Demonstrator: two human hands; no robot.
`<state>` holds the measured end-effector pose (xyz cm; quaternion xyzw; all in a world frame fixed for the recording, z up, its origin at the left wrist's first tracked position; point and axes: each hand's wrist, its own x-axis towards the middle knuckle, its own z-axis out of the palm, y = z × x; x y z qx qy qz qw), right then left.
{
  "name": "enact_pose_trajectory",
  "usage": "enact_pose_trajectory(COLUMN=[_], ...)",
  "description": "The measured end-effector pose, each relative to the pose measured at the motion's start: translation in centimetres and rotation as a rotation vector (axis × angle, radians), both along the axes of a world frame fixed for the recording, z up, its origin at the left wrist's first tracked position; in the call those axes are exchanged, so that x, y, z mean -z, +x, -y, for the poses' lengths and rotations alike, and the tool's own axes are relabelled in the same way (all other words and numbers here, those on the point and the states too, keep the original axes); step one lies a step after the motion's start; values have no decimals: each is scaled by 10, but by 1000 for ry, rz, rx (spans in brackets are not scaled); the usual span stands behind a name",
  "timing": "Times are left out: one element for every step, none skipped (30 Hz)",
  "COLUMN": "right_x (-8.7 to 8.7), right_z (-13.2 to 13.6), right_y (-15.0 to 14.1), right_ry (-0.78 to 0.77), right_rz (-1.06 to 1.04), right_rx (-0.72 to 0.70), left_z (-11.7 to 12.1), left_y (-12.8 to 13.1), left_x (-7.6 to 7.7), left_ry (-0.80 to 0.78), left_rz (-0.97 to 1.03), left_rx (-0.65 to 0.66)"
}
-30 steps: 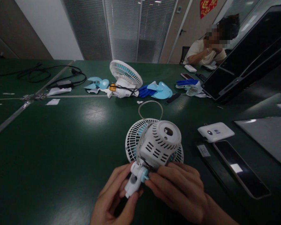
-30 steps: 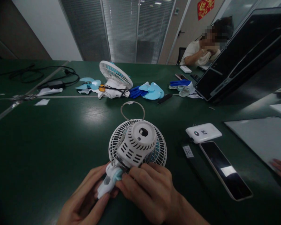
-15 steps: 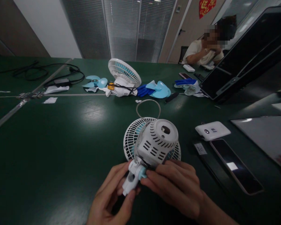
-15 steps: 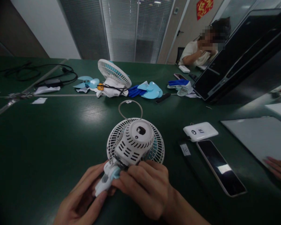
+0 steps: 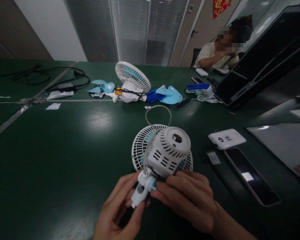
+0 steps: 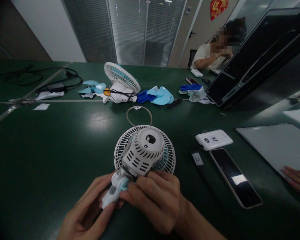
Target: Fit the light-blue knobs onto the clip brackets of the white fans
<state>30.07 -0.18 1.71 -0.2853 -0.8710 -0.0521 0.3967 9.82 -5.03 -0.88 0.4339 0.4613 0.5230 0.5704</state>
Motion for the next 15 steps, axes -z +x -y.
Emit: enact_pose_trajectory(right_x=[1, 1, 0, -2, -3, -5, -7, -8, -8, -7, -6, -4, -1, 1, 3], right_z=[1, 1, 1, 0, 0, -1, -1, -2, -2, -3, -3, -2, -2, -1, 0], right_y=[-2, -3, -3, -2, 0, 3, 6, 9, 11, 12, 12, 11, 9, 6, 3], right_ry=[-5, -6, -5, -5, -4, -1, 7, 13, 25, 37, 42, 39, 32, 20, 10], right_rz=[-16, -26, -30, -16, 9, 43, 77, 107, 124, 127, 118, 105, 86, 63, 38], right_rx=[13, 21, 19, 2, -29, -62, -95, -116, -123, -116, -103, -85, -64, -39, -16], left_z=[0, 0, 0, -1, -1, -2, -3, -3, -3, -3, -3, -3, -2, -1, -1], left_y=[0, 0, 0, 0, 0, 0, 0, 0, 0, 0, 0, 0, -1, -1, -1], left_x=[0, 1, 1, 1, 0, 0, 0, -1, -1, -2, -2, -2, -2, -2, -1], left_ry=[-3, -5, -6, -4, 2, 10, 19, 27, 32, 35, 36, 37, 37, 36, 31], left_rz=[4, 8, 11, 10, 6, -2, -8, -12, -14, -14, -16, -22, -29, -37, -42], left_rx=[-1, 2, 4, 5, 6, 6, 7, 7, 8, 11, 13, 14, 15, 17, 19])
